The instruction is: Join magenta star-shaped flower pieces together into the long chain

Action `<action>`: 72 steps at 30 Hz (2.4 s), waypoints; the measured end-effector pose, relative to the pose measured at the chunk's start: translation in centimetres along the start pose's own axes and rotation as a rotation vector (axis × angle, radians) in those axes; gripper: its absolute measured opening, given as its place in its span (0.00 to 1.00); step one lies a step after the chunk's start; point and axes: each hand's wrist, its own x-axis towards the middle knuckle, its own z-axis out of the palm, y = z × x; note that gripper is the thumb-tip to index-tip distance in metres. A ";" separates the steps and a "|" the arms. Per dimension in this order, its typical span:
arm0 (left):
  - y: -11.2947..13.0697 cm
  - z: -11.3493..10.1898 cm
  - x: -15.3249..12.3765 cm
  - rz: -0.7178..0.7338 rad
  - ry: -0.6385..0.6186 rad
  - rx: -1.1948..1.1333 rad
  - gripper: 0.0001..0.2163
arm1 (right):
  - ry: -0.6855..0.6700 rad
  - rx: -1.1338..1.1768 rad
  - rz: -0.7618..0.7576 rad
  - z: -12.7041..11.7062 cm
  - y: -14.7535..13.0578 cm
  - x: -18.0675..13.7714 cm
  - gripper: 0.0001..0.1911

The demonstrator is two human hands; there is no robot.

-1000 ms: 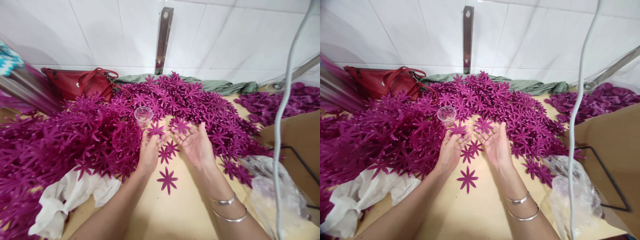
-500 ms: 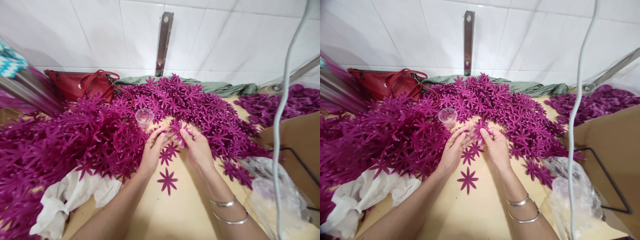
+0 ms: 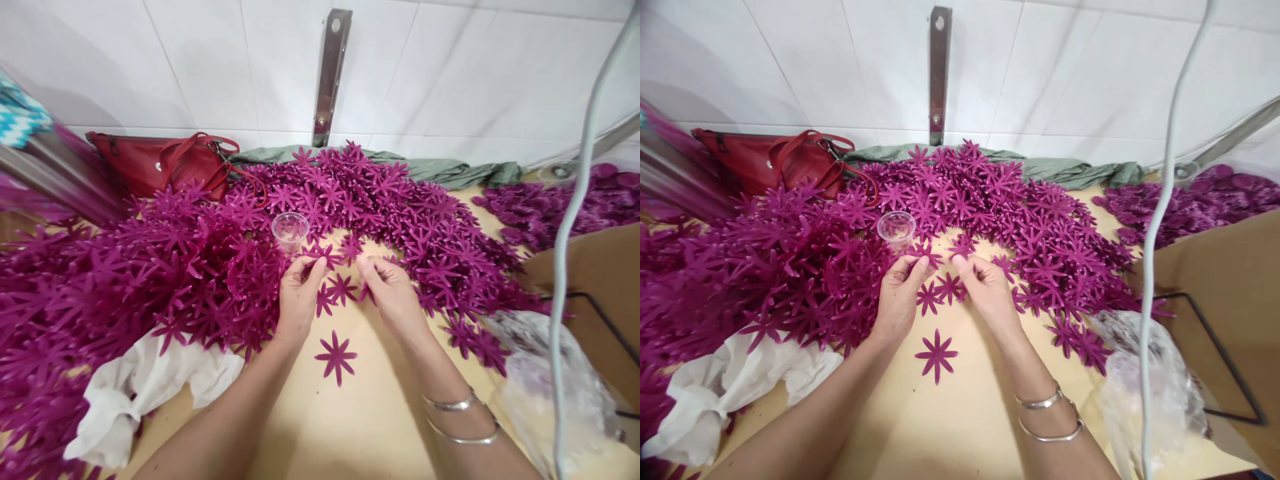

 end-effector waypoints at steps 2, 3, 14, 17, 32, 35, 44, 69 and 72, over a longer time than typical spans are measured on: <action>0.0 -0.1 0.1 0.007 0.026 0.006 0.10 | -0.100 -0.146 -0.077 -0.3 -0.5 0.0 0.30; 0.0 -0.2 0.1 0.006 0.029 0.022 0.10 | -0.091 -0.209 -0.119 -0.4 -0.7 0.0 0.29; 0.5 0.2 -0.7 -0.028 -0.149 0.172 0.09 | 0.085 0.059 -0.095 1.5 0.0 -0.5 0.13; 0.3 0.3 -0.8 -0.023 -0.108 0.181 0.10 | 0.101 0.089 -0.028 1.4 0.1 -0.5 0.15; 0.3 0.3 -0.9 0.032 -0.203 0.226 0.06 | 0.141 0.112 0.027 1.7 -0.6 -0.7 0.31; 0.4 0.2 -0.7 0.093 -0.092 0.272 0.04 | 0.176 0.146 0.035 1.1 -0.1 -0.6 0.32; 2.0 0.0 -1.6 0.381 -0.024 0.270 0.13 | 0.052 -0.057 -0.080 -0.1 -0.8 -0.1 0.32; 1.0 0.7 -1.8 0.048 -0.192 0.051 0.22 | 0.308 -0.137 -0.135 -0.4 0.3 0.4 0.11; 0.9 0.7 -1.4 -0.009 -0.168 0.053 0.18 | 0.312 -0.062 -0.123 -0.5 -0.1 0.2 0.10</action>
